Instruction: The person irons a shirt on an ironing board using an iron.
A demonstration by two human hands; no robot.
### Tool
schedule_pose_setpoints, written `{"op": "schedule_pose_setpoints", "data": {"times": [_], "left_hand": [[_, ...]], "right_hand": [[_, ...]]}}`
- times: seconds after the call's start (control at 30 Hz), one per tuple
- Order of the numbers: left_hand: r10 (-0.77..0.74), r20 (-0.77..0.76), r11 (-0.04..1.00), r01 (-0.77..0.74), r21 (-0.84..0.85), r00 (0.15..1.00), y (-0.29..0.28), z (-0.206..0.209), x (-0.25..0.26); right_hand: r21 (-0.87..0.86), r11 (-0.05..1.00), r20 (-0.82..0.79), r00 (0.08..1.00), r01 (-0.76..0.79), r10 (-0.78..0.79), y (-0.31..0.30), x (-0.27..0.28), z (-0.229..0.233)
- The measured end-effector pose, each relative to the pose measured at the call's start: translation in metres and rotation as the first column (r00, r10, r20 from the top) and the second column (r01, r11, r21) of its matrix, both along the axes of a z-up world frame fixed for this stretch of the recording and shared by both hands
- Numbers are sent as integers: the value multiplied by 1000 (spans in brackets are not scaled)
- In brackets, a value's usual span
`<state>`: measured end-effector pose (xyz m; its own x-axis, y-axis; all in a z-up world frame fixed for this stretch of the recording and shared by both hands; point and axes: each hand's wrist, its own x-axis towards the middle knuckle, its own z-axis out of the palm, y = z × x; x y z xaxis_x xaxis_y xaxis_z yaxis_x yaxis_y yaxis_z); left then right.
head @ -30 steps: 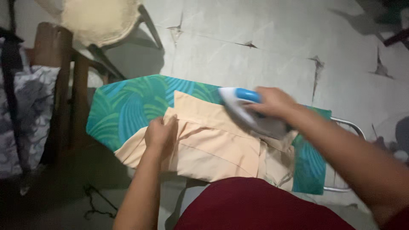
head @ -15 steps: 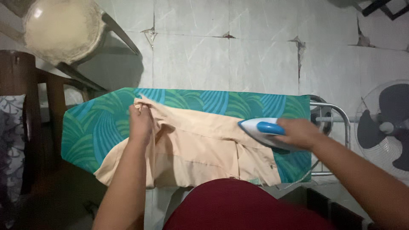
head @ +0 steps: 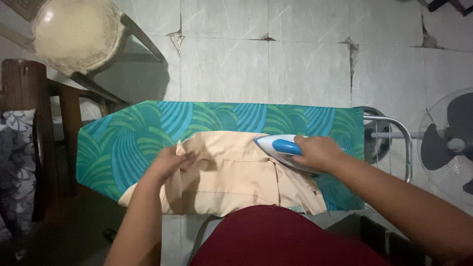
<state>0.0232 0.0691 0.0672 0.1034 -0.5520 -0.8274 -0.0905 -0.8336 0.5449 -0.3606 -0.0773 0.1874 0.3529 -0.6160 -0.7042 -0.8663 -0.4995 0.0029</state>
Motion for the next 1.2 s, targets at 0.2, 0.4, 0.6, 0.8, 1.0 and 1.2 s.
{"op": "schedule_pose_setpoints", "data": {"times": [0.2, 0.4, 0.6, 0.8, 1.0, 1.2], "left_hand": [[200, 226, 931, -113, -347, 954, 3, -37, -22], [154, 501, 937, 35, -348, 852, -12, -47, -18], [152, 493, 948, 15, -317, 856, -14, -54, -14], [157, 545, 944, 37, -329, 823, -7, -54, -18], [144, 598, 953, 53, -299, 788, -8, -59, -20], [162, 643, 926, 110, -361, 749, -7, -65, -20]], "right_hand": [[-8, 994, 81, 991, 106, -105, 9, 12, 1], [50, 987, 62, 986, -155, 152, 9, -7, 3], [53, 987, 114, 983, -150, 144, 12, -6, -1], [9, 998, 164, 985, -58, 55, 20, 36, 0], [35, 999, 119, 992, 37, -41, 20, 76, 6], [66, 982, 110, 979, -177, 169, 20, 52, 7]]}}
